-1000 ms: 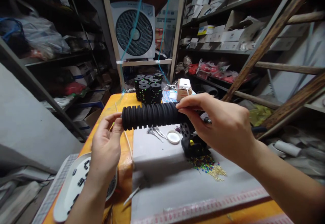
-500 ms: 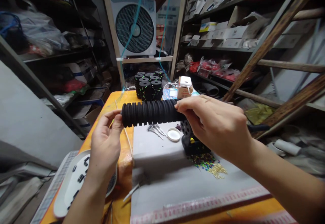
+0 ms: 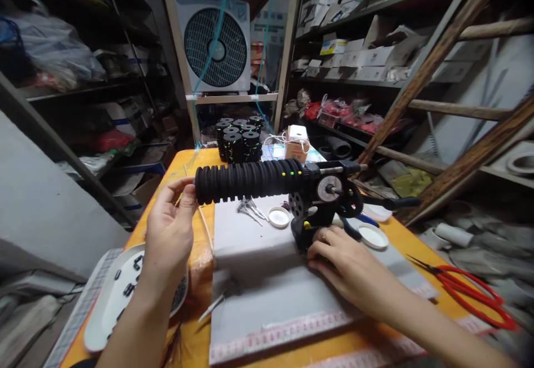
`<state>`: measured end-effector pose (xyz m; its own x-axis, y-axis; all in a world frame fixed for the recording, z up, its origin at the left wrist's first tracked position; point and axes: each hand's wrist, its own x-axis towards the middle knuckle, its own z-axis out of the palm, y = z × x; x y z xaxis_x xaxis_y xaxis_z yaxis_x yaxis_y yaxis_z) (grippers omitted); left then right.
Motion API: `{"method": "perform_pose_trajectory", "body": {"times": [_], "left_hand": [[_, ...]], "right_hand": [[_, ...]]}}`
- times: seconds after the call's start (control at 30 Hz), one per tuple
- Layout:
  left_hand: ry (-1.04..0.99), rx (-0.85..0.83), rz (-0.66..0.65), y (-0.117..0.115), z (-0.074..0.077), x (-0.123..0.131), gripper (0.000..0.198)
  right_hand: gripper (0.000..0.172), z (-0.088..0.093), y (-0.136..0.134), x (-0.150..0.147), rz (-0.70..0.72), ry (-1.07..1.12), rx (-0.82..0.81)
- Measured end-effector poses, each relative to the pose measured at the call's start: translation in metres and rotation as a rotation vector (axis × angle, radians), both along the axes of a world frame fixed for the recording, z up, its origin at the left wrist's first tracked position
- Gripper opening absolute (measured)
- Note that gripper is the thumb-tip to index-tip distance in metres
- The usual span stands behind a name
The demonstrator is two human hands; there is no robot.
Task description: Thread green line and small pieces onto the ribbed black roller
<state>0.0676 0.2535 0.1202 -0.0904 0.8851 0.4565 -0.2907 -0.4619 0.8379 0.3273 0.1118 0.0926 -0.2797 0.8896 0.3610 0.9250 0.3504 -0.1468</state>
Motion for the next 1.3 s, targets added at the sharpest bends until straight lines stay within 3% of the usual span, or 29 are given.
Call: {"method": "perform_pose_trajectory", "body": {"times": [0.17,0.37,0.6,0.9,1.13,1.3], "left_hand": [[0.006,0.003,0.010,0.001,-0.001,-0.001,0.022],[0.053,-0.011,0.012,0.000,0.000,-0.002,0.023],[0.068,0.003,0.019,0.001,-0.002,-0.003,0.025],[0.021,0.017,0.004,-0.001,-0.001,-0.001,0.020],[0.015,0.020,0.005,-0.002,0.002,0.000,0.020],[0.023,0.009,0.005,-0.001,0.001,-0.001,0.020]], "right_hand": [[0.012,-0.018,0.003,0.005,-0.071,0.037,-0.081],[0.021,-0.019,0.004,-0.002,-0.049,0.045,-0.130],[0.015,-0.022,0.000,0.006,-0.043,0.087,-0.196],[0.019,-0.013,0.001,0.018,-0.047,0.131,-0.155],[0.017,-0.028,0.011,0.001,-0.051,0.122,-0.109],[0.016,-0.026,0.005,-0.004,0.019,0.152,-0.098]]}}
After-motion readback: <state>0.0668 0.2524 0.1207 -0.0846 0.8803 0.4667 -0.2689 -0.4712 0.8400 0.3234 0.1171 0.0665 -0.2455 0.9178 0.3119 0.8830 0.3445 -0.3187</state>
